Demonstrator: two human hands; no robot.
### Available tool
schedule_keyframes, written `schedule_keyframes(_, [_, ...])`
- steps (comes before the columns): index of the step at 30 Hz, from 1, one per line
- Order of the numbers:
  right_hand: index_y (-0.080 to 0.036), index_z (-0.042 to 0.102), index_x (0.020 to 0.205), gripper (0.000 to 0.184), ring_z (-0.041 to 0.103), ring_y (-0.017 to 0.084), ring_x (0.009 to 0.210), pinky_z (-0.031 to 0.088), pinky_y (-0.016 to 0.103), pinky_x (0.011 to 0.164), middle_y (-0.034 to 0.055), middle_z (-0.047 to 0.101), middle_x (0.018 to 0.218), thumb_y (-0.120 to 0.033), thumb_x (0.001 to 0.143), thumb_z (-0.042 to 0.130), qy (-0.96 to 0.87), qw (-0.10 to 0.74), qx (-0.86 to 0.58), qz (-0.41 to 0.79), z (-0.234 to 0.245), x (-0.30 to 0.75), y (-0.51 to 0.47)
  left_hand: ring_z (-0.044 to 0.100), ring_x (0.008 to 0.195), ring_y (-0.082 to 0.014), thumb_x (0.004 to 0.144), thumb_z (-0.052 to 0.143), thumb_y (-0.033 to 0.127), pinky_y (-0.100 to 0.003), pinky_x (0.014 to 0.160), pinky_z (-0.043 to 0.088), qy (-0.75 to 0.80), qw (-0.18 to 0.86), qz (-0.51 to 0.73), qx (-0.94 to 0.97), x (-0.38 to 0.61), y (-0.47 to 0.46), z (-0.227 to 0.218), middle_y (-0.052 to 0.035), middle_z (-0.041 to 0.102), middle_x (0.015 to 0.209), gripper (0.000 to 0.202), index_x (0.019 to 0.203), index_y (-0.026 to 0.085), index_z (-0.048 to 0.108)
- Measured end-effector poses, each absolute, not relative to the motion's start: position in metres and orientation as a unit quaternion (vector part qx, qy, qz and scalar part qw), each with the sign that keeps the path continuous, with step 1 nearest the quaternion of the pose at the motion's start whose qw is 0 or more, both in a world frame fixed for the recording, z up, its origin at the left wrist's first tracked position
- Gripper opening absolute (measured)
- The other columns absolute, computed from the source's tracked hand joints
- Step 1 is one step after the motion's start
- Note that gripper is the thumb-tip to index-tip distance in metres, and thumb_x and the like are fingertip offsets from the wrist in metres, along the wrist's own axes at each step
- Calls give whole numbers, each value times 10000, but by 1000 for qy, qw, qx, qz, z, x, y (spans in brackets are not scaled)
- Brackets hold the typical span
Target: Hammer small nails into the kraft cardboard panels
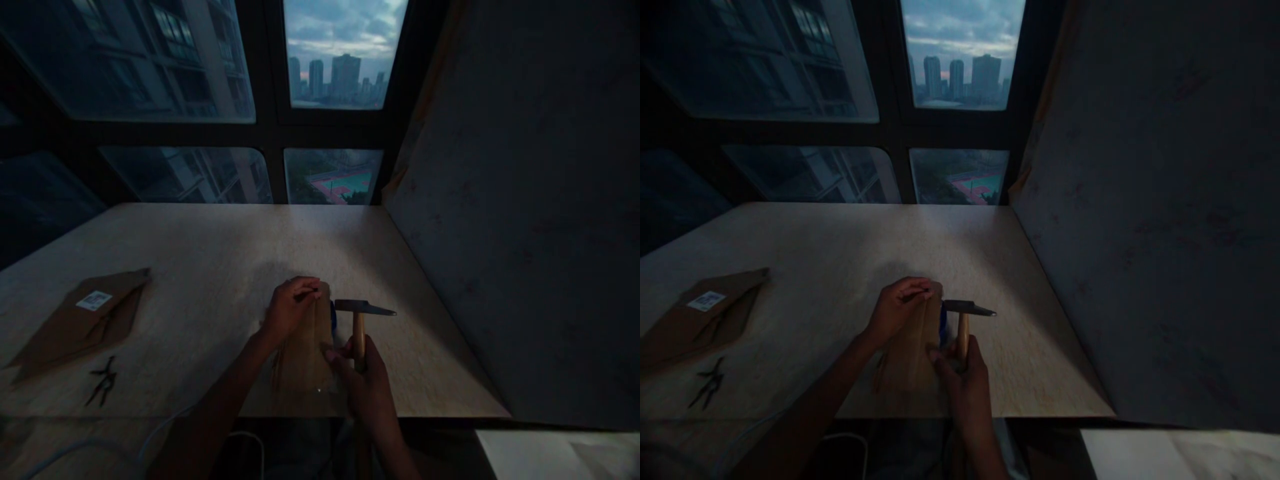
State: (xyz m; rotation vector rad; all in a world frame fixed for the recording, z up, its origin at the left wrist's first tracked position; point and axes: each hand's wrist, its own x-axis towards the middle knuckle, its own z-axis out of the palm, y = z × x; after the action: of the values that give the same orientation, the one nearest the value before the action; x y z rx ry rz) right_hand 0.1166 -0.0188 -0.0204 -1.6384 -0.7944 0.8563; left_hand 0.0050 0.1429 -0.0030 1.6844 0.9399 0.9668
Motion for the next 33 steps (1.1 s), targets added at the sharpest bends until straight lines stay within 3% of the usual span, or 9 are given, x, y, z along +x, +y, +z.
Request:
schedule_keyframes(13, [-214,525,792,293,609,187,698,468,292,665,-6,630,707,-392,713,745,-281,592,-658,370,-14,116,-19,733,913,-202,766,719,299,-352,870,592,403,467,412,670,-3,134,4,-64,757,984,259,998,189,688])
schedule_keyframes(20, [-222,507,824,320,524,133,488,380,238,426,-25,595,680,-424,726,736,-278,562,-651,428,-30,122,-20,740,907,-201,806,685,256,-351,865,602,373,473,393,695,6,135,5,-62,757,1000,220,1016,191,679])
schedule_keyframes(26, [-216,517,810,291,549,138,546,414,236,463,-28,577,685,-386,720,737,-277,566,-651,423,-31,124,-18,738,924,-194,812,662,213,-356,899,593,377,482,396,685,8,139,-1,-53,770,984,167,974,188,694])
schedule_keyframes(31, [-223,496,834,330,431,88,417,341,220,390,-66,527,638,-408,719,744,-254,561,-648,448,-38,124,-18,733,934,-197,815,674,240,-366,901,590,362,463,412,696,7,142,-10,-54,771,994,173,977,193,713])
schedule_keyframes(33, [-218,504,848,336,449,94,436,348,223,397,-58,539,654,-409,719,748,-255,558,-655,441,-40,124,-19,733,928,-194,817,676,242,-362,894,592,358,456,411,704,7,142,-11,-53,771,989,175,981,197,714])
